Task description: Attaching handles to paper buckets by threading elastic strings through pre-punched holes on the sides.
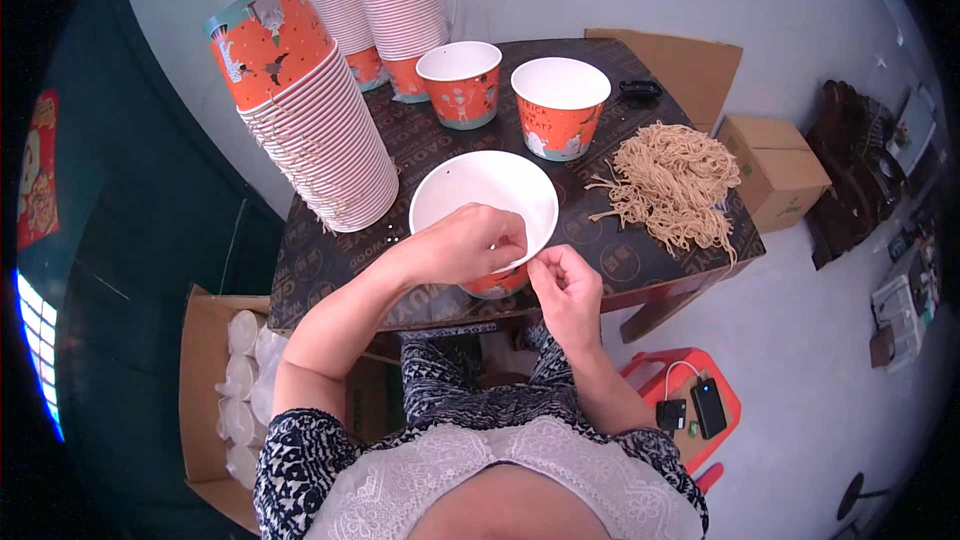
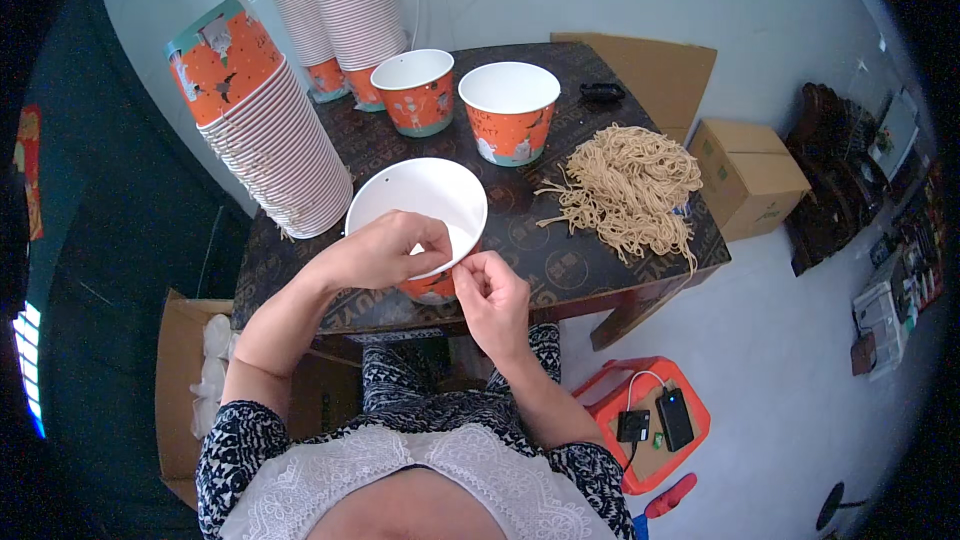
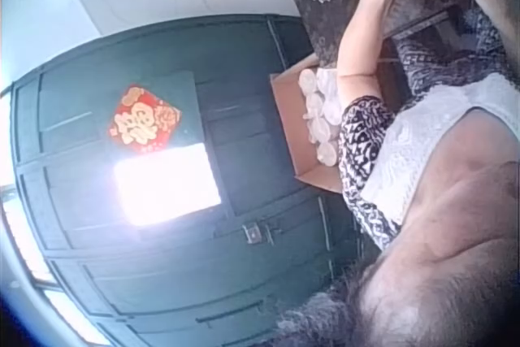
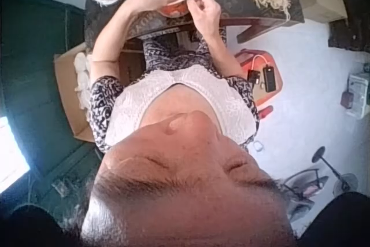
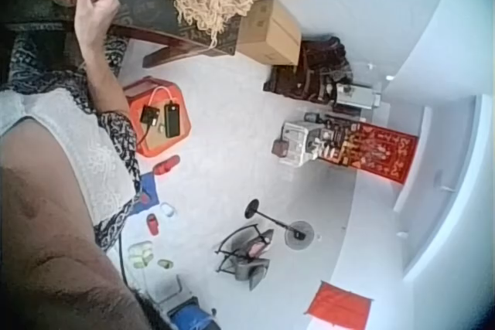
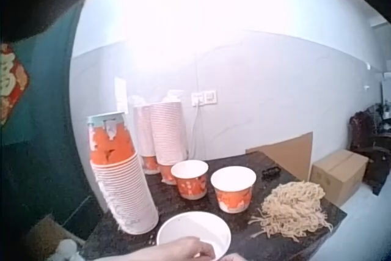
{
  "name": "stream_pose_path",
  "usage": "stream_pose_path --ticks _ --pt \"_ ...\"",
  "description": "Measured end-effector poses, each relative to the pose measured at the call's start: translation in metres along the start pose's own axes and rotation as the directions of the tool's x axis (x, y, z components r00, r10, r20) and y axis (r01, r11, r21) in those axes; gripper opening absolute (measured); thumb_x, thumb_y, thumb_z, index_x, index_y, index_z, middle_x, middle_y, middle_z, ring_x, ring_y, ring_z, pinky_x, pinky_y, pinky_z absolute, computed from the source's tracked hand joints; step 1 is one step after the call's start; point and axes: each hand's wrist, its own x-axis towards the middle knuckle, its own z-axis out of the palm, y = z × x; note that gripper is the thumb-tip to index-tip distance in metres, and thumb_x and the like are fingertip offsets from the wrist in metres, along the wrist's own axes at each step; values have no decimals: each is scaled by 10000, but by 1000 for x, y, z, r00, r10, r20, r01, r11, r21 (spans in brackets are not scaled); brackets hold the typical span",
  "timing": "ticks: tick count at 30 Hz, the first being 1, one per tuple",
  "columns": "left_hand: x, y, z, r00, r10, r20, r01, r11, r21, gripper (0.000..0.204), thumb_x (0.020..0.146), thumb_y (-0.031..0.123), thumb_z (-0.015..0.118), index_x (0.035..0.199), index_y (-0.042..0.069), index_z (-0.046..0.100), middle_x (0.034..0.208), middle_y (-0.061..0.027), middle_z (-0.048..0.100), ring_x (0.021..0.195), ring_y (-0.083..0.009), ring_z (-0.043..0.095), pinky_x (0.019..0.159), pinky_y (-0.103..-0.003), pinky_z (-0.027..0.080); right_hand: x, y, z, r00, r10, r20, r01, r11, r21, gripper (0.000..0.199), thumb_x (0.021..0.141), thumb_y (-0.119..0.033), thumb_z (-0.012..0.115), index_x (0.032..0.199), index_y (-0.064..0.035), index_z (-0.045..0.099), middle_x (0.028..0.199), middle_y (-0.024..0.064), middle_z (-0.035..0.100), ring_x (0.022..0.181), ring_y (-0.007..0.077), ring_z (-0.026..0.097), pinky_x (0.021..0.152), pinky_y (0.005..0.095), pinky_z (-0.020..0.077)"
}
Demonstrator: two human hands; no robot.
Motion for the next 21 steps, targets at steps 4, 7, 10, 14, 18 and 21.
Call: stream_pose_path --ticks 4,7,10,14,18,21 --pt "-7 6 -1 988 -58 -142 56 998 -17 156 838 116 628 859 -35 660 754 -201 662 733 -334 669 673 -406 504 -5 -4 -9 995 1 100 15 988 -154 71 935 -58 631 933 13 634 717 -56 568 619 -10 451 539 172 350" --pt "-9 6 0 975 -46 -216 31 997 -70 149 846 115 635 849 -32 658 704 -160 652 671 -252 656 632 -366 492 -7 -2 -10 993 -16 121 30 993 -111 102 939 -69 618 924 31 633 695 -27 576 618 15 478 534 204 388" --pt "-5 5 5 977 -122 -176 67 954 -292 133 846 95 650 827 -36 656 689 -85 648 642 -139 606 594 -310 475 -5 -2 -9 990 16 137 -11 999 -42 106 948 -64 606 924 35 635 720 -17 581 628 17 484 544 209 401" --pt "-3 9 10 965 -172 -198 53 866 -497 105 840 59 667 803 -38 654 692 -30 641 626 -66 553 553 -242 445 -2 1 -8 987 -33 159 37 999 -25 116 956 -70 598 940 37 639 752 -5 601 650 22 499 567 208 415" --pt "-1 16 5 977 -208 -42 128 733 -668 109 868 37 676 790 -37 657 732 -49 658 558 -46 524 485 -191 391 -1 3 -12 983 3 185 4 999 -36 130 960 -81 596 957 42 640 772 8 626 674 31 522 591 212 429" --pt "4 17 1 964 -265 -23 187 740 -646 91 864 27 678 809 -46 669 705 -54 655 530 -60 529 466 -202 397 1 1 -12 982 0 188 7 999 -36 132 959 -85 598 944 37 644 757 -2 615 665 29 514 581 210 419"
